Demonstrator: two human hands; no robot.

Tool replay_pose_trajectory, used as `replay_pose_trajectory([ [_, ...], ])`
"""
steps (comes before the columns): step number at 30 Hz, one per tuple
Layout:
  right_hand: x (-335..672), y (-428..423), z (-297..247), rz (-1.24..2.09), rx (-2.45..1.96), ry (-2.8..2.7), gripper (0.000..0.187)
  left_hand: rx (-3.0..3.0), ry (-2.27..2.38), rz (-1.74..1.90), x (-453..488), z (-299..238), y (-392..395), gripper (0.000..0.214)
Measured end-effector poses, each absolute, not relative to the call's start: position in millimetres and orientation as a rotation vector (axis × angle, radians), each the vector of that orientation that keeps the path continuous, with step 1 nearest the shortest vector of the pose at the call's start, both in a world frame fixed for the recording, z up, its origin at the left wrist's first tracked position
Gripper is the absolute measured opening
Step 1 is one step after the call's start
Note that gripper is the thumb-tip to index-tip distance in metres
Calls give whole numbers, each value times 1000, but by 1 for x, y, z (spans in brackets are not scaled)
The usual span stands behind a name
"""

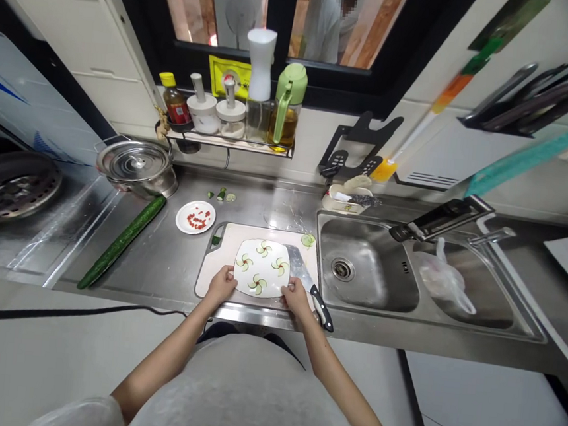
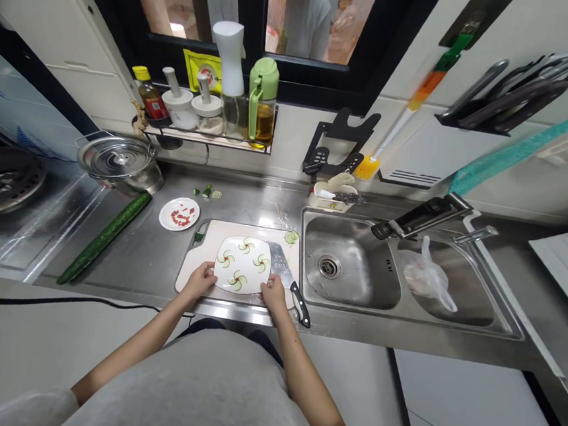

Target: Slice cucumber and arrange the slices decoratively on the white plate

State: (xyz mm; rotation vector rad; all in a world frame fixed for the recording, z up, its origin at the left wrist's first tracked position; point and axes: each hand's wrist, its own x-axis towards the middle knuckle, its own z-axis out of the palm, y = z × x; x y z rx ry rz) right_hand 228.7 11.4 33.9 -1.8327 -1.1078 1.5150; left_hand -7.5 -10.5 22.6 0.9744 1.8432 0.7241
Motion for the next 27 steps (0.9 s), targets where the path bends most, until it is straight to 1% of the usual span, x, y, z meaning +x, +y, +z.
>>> replay_pose_trajectory([
  [6,229,16,47,1537,-1716,-1057,26,723,1606,977,-3,43,-16,39],
  [12,235,9,100,1613,-1529,-1068,29,667,1455,1156,-3,85,-31,46],
  [16,239,-1,135,1649,-1486,-1052,32,653,1387,1158,-3,113,-41,53],
  [19,241,-7,149,1659,-1469,-1040,32,655,1364,1130,-4,128,-46,56],
  [27,242,-12,154,1669,-1468,-1029,35,650,1316,1127,-4,136,-49,56],
])
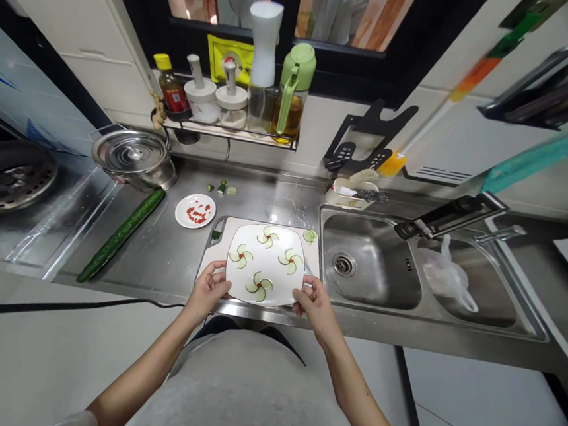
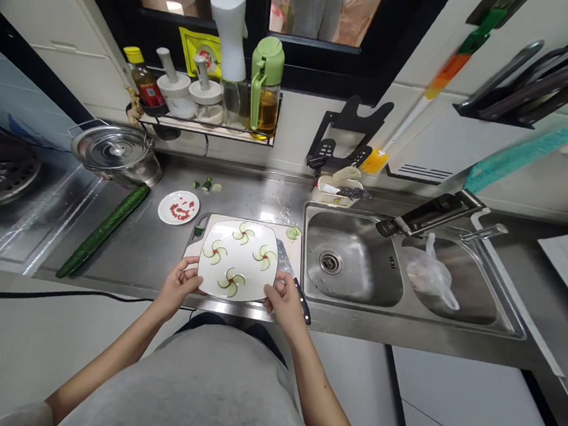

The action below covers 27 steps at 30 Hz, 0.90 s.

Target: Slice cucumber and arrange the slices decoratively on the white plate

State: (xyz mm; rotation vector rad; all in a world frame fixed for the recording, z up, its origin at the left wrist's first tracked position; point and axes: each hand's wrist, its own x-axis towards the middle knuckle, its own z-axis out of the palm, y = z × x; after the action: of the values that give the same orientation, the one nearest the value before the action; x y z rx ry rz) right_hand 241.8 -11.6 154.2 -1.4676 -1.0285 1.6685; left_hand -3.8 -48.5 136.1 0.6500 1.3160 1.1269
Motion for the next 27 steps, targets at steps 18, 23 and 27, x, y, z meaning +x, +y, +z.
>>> replay_pose_trajectory([
  [18,238,-7,137,1679,-1425,-784,39,598,1309,1183,3,130,-45,56],
  [23,223,-10,117,1662,-1379,-478,52,640,1266,1158,23,116,-48,51],
  [27,245,-27,104,1487,-1459,-504,64,733,1123,1037,43,102,-48,45],
])
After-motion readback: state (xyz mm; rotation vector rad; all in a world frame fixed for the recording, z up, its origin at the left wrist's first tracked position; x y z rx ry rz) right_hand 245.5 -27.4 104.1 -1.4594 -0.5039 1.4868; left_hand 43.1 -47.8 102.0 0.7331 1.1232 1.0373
